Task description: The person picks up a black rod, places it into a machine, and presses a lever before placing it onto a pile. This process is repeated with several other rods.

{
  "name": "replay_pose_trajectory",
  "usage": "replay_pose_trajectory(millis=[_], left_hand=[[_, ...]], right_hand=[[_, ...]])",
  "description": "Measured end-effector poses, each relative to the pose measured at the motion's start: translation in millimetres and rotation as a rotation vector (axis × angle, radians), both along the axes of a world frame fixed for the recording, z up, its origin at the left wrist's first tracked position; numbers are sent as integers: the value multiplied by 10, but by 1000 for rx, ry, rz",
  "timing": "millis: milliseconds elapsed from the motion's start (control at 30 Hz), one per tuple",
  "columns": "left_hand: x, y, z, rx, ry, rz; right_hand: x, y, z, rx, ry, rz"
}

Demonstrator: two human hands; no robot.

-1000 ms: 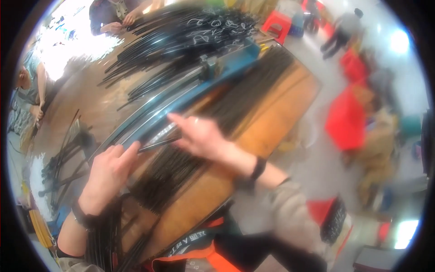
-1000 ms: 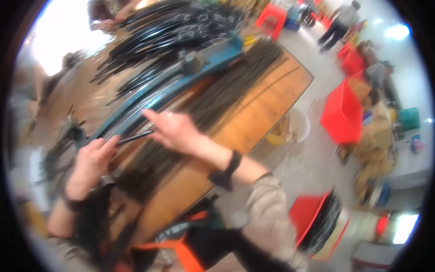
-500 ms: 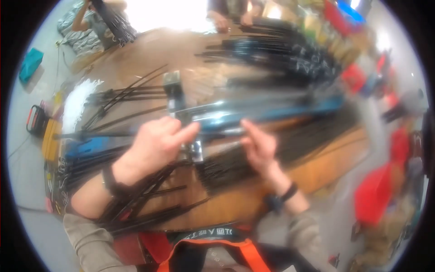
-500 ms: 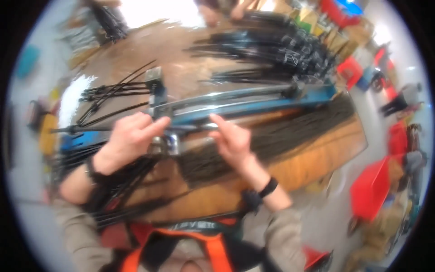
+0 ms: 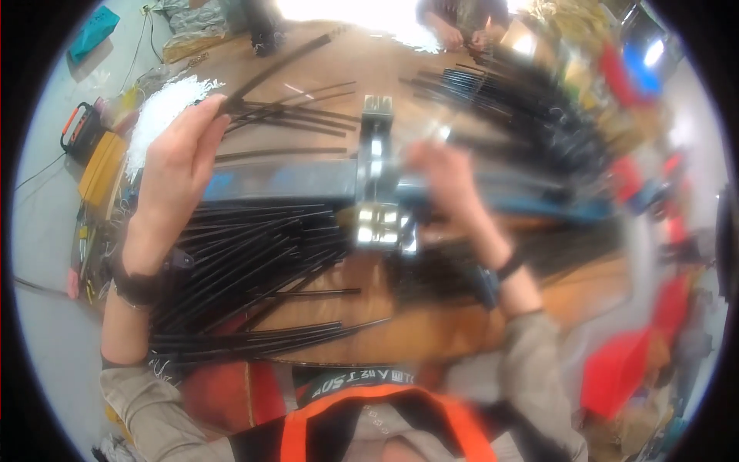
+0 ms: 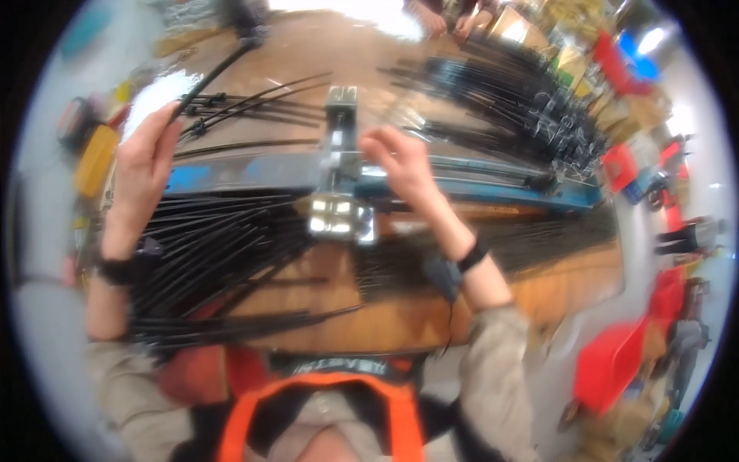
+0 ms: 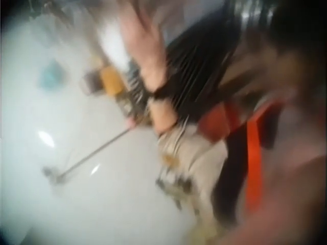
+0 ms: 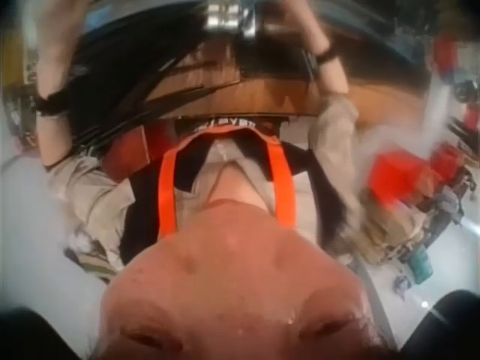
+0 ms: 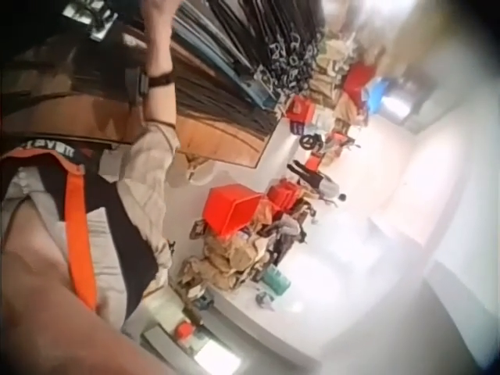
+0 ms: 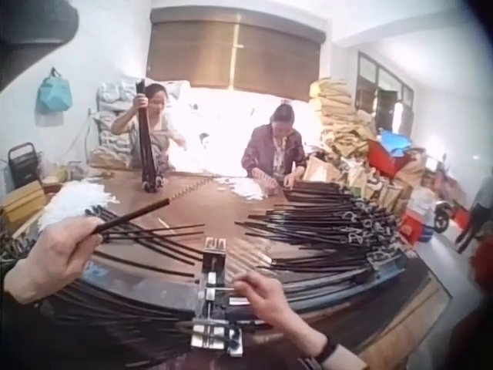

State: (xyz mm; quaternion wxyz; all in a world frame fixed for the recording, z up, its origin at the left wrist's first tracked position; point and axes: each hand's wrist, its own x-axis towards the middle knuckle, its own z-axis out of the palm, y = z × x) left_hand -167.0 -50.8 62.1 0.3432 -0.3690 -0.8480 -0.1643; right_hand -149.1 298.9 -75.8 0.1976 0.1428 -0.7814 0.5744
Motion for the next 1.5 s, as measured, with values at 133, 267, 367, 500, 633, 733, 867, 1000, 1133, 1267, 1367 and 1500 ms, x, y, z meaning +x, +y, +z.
replay_pose_trajectory(millis=[133,267,367,500,633,733,867,1000,1133,1267,1367,1500], left_hand=[[170,-276,-103,21,-122,73],[247,-606,-292,21,-213,170],[244,-686,-396,28,-226,190],[150,-605,-441,70,-226,159],[8,-626,-502,21,-228,181],[-100,-755,-585,-85,-307,221],[-323,-402,-829,-243,-360,73],[-581,643,-1049,-111,-463,-218],[-652,780,-1194,-225,-446,-162],[-600,797,-1283,-263,-576,-97],[-590,855,-1336,-169,-581,-100],[-550,900,-1434,-28,-526,-129]], right_hand=[[-344,-337,126,295,322,7],[-503,-420,11,477,274,-22],[-577,-503,-1,516,186,78],[-543,-759,230,1149,104,105],[-457,-298,26,1017,388,-108],[-90,474,-114,1076,496,-321],[465,1669,-234,1119,315,-615],[679,2340,-266,1184,347,-616],[703,2456,-367,1214,274,-662],[641,2562,-575,1157,237,-711],[609,2585,-677,1125,298,-719],[630,2579,-677,1094,261,-710]])
